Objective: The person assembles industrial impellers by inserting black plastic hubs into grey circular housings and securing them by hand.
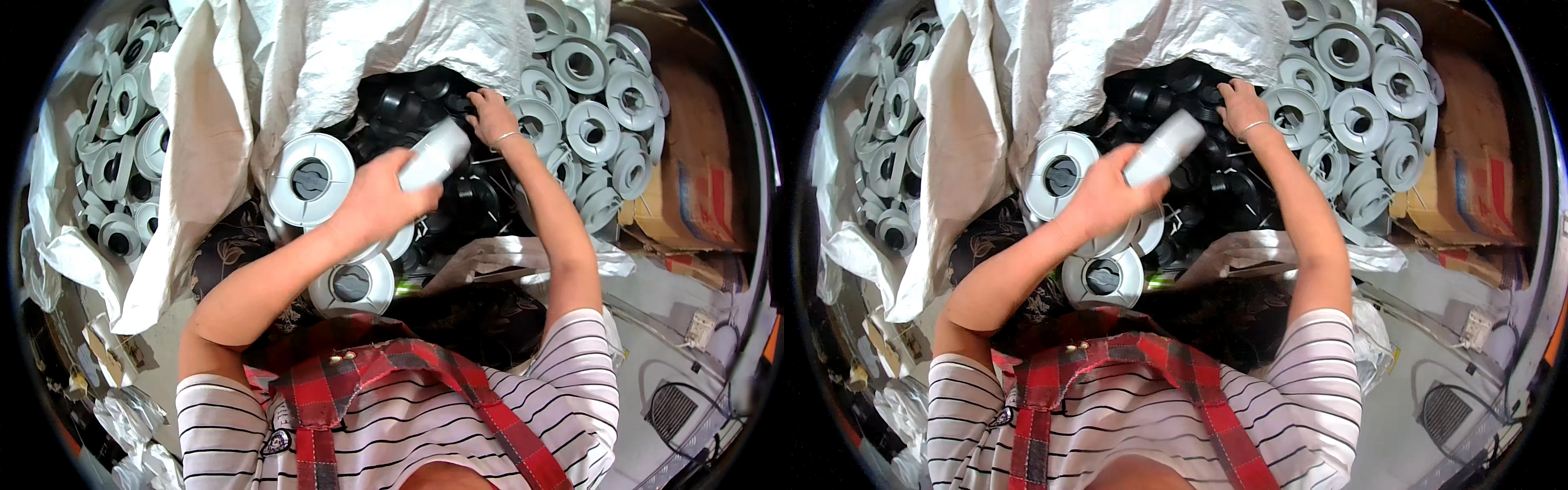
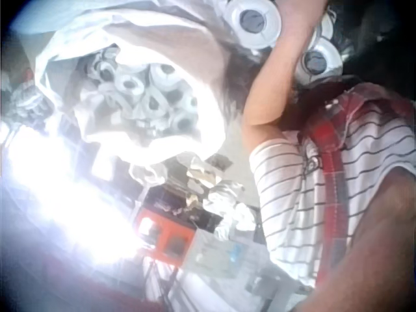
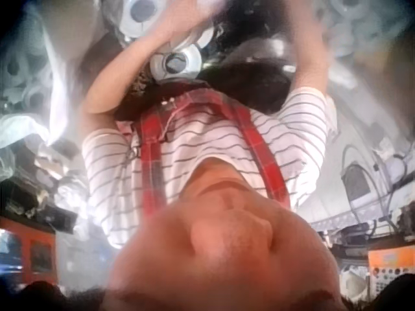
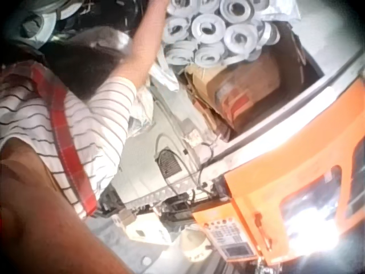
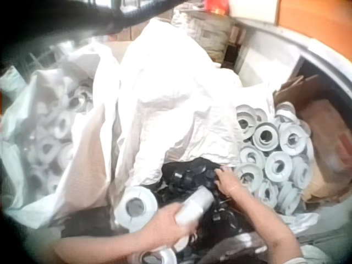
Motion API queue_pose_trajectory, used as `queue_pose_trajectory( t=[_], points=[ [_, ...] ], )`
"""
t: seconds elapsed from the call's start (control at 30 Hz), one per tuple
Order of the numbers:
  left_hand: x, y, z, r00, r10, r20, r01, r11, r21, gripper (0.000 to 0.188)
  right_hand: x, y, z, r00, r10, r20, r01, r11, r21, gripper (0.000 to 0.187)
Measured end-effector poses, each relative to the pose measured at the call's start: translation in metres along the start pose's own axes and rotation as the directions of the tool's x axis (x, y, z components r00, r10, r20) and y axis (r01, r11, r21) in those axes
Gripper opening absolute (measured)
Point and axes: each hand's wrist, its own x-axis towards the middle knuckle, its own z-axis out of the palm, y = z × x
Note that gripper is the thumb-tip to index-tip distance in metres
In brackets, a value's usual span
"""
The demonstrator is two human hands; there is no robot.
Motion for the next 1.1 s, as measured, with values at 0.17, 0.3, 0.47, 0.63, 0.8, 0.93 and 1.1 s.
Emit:
queue_pose_trajectory(
  t=[0.17,0.3,0.47,0.63,0.8,0.93,1.1],
  points=[
    [0.018,-0.017,-0.010,0.959,-0.266,-0.097,0.193,0.865,-0.463,0.040,0.002,0.008,0.033,0.990,-0.136,0.037,0.140,0.980,-0.144,0.013],
    [0.015,-0.014,-0.012,0.937,-0.350,0.007,0.246,0.645,-0.724,0.035,-0.028,-0.059,-0.035,0.976,-0.095,-0.198,0.166,0.909,0.382,0.012],
    [0.012,0.003,-0.008,0.961,-0.176,0.214,0.271,0.427,-0.863,0.034,-0.059,-0.111,-0.120,0.984,-0.178,0.026,0.116,0.736,0.667,0.024],
    [0.009,0.002,-0.010,0.942,-0.042,0.334,0.281,0.643,-0.712,0.038,-0.075,-0.121,-0.153,0.996,-0.060,0.060,0.029,0.907,0.421,0.077],
    [0.002,0.009,-0.014,0.893,0.018,0.449,0.377,0.513,-0.771,0.042,-0.085,-0.119,-0.166,0.941,-0.339,-0.002,0.328,0.908,0.262,0.070],
    [0.000,0.005,-0.014,0.888,0.080,0.454,0.347,0.532,-0.772,0.042,-0.089,-0.119,-0.167,0.971,-0.236,0.033,0.205,0.896,0.395,0.071],
    [0.001,-0.003,-0.007,0.948,0.090,0.304,0.154,0.707,-0.690,0.041,-0.074,-0.118,-0.156,0.695,0.272,0.666,-0.719,0.272,0.639,0.051]
  ],
)
